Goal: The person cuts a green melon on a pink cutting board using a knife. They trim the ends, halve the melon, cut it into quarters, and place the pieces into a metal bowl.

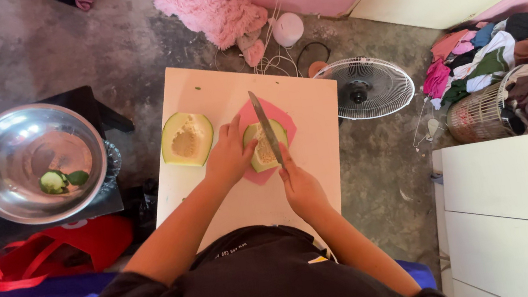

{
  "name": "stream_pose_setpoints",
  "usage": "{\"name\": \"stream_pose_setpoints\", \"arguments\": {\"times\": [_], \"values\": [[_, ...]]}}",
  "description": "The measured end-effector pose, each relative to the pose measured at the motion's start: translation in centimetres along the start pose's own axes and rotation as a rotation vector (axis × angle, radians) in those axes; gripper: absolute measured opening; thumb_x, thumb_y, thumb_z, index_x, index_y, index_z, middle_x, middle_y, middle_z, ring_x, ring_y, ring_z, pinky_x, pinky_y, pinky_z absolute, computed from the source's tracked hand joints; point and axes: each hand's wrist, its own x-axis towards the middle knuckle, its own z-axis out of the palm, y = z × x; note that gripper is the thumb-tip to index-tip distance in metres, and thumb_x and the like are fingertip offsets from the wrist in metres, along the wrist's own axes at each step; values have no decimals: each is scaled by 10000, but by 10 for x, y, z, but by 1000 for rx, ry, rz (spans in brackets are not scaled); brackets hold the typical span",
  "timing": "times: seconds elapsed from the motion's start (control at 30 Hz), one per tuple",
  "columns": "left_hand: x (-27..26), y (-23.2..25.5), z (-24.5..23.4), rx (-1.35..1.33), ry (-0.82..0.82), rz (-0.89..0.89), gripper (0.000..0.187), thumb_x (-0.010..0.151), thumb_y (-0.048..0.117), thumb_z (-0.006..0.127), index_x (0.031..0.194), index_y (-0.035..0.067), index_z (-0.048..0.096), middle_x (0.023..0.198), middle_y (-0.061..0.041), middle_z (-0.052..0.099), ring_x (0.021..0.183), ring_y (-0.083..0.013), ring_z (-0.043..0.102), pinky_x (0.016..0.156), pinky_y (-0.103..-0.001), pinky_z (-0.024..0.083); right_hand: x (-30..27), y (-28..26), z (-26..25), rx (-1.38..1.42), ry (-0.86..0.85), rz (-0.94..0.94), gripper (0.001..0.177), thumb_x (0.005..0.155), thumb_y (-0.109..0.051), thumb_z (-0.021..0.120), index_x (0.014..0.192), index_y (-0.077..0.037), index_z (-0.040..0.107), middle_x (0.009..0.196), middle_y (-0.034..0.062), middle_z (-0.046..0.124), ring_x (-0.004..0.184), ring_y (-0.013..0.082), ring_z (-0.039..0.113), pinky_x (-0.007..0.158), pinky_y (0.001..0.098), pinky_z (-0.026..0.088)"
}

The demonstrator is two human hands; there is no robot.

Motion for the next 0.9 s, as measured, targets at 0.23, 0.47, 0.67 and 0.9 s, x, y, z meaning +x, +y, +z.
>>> {"name": "stream_pose_setpoints", "arguments": {"times": [0.23,0.47,0.67,0.9], "values": [[19,-23,47,-114,3,-80,526,1022,390,533,1447,104,416,1288,-222,620,1046,-441,653,844,-544,527,3,-3,7,-190,-60,141,652,1050,-279,402,1646,-231,142,848,269,696,756,482,658,695,564,493],[18,-12,53,-19,72,-64,482,1004,366,525,1393,95,441,1153,-244,664,968,-462,661,805,-555,531,-10,-12,4,-313,-129,208,648,1055,-305,390,1640,-222,124,727,215,673,655,437,646,634,546,495],[17,-17,51,-63,68,-62,471,1027,355,506,1398,74,434,1141,-267,673,1000,-472,656,828,-564,525,-19,-10,12,-300,-132,183,693,1042,-282,421,1643,-176,94,712,221,660,647,433,640,619,550,488],[20,-30,61,-65,92,-50,493,1024,356,489,1403,47,426,1178,-281,646,1015,-475,642,825,-562,526,-14,-3,33,-350,-184,219,750,1017,-220,416,1654,-198,21,737,188,676,636,395,649,617,537,503]]}}
